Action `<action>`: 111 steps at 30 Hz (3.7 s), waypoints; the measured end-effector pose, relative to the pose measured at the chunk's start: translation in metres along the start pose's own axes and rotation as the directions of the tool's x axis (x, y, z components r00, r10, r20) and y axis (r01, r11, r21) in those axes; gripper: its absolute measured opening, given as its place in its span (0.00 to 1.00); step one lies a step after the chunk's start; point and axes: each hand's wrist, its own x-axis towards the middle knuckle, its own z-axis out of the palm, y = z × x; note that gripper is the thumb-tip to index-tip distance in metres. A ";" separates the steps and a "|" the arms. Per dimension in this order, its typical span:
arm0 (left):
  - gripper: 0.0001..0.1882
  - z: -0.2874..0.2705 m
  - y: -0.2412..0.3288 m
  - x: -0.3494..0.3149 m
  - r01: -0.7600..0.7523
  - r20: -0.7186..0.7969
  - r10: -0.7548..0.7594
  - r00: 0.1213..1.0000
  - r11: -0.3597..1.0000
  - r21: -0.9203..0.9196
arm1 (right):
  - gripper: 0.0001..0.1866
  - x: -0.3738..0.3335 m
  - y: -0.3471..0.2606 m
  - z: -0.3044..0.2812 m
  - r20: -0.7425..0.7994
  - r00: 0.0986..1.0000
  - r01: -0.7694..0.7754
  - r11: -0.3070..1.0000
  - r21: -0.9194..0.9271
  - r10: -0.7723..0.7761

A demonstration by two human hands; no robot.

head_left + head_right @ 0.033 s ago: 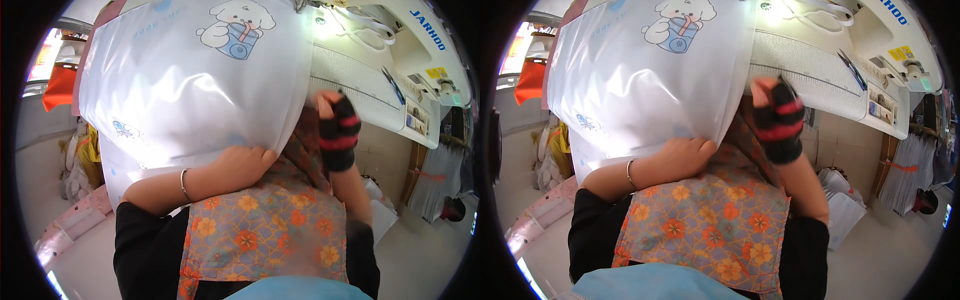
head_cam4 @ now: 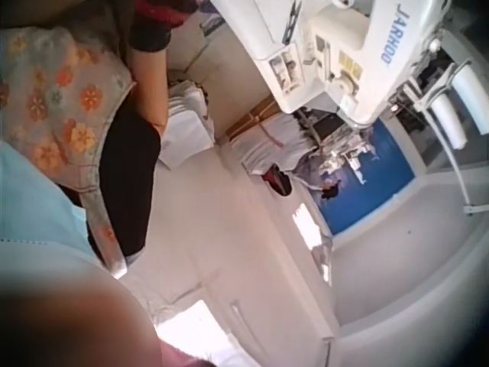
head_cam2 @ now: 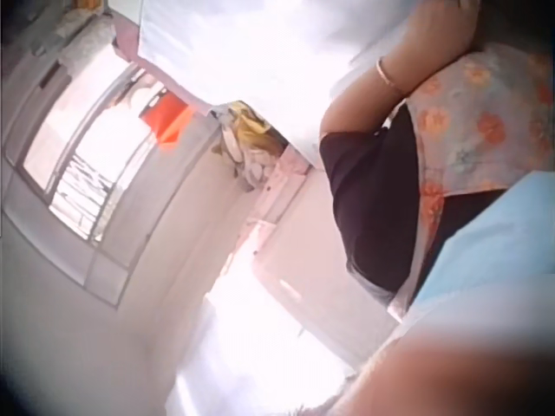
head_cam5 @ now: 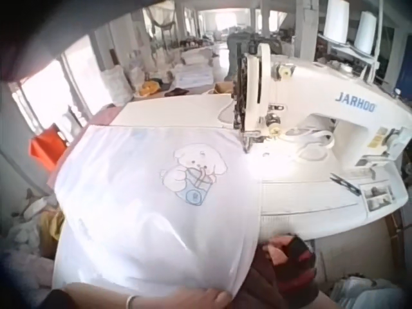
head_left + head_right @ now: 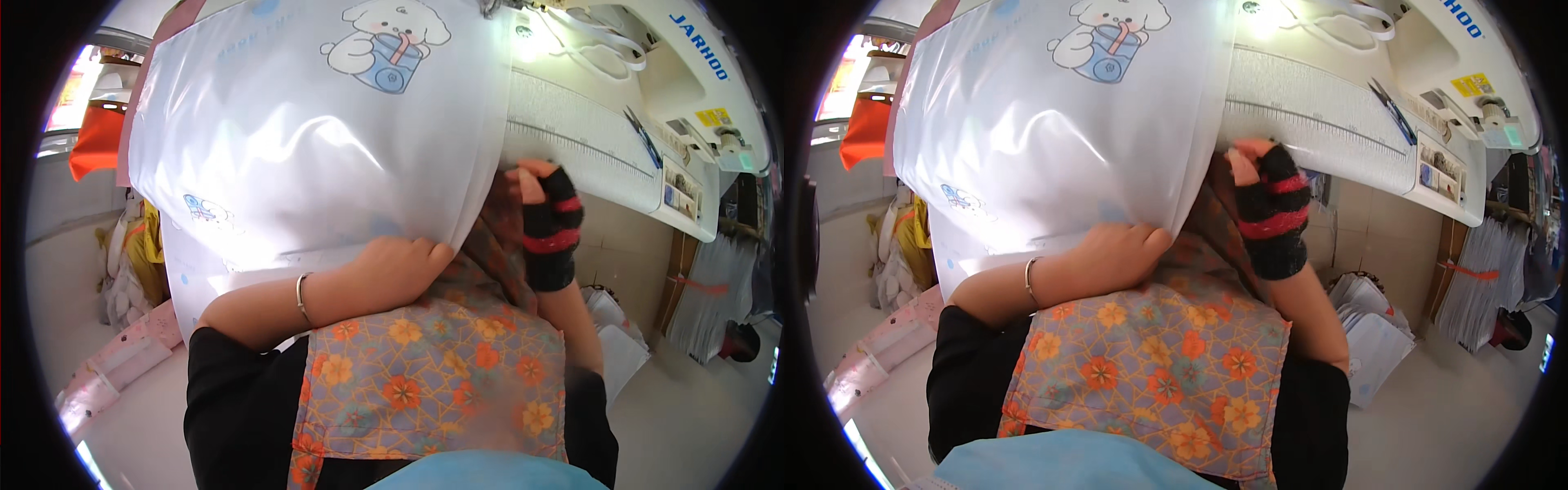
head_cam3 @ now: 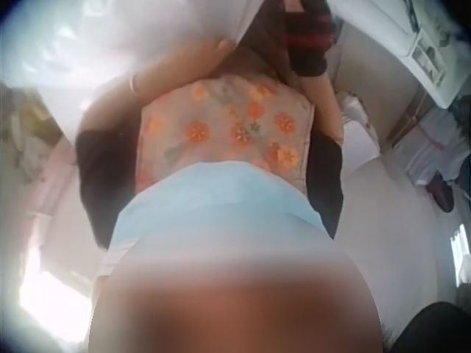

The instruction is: Aligning and stacking printed textile sheets on a workbench next to a sewing machine.

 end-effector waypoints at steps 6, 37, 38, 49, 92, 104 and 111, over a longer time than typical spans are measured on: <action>0.11 0.018 0.018 0.022 -0.143 -0.202 0.158 0.967 0.986 0.088 | 0.24 -0.070 -0.021 0.051 0.362 0.656 -0.712 0.385 0.587 0.663; 0.32 -0.116 -0.090 0.127 0.205 -0.663 0.118 0.739 0.898 0.388 | 0.24 -0.046 -0.007 0.059 0.583 0.682 -0.732 0.401 0.552 0.443; 0.31 -0.117 -0.089 0.127 0.172 -0.663 0.128 0.738 0.914 0.367 | 0.24 -0.044 -0.008 0.059 0.583 0.684 -0.730 0.407 0.550 0.439; 0.29 -0.112 -0.076 0.127 0.141 -0.712 0.190 0.676 0.915 0.379 | 0.26 -0.032 -0.003 0.046 0.603 0.604 -0.784 0.255 0.565 0.520; 0.28 -0.115 -0.079 0.105 0.075 -0.675 0.241 0.697 0.912 0.403 | 0.16 -0.003 -0.031 0.037 0.633 0.450 -0.830 0.034 0.557 0.630; 0.28 -0.058 -0.040 0.036 0.056 -0.519 0.268 0.812 0.849 0.526 | 0.10 -0.020 -0.006 0.010 0.056 0.907 -0.415 0.860 0.297 0.418; 0.28 -0.057 -0.039 0.036 0.006 -0.569 0.295 0.768 0.885 0.466 | 0.24 -0.001 0.006 0.014 -0.088 0.964 0.215 0.926 -0.309 -0.253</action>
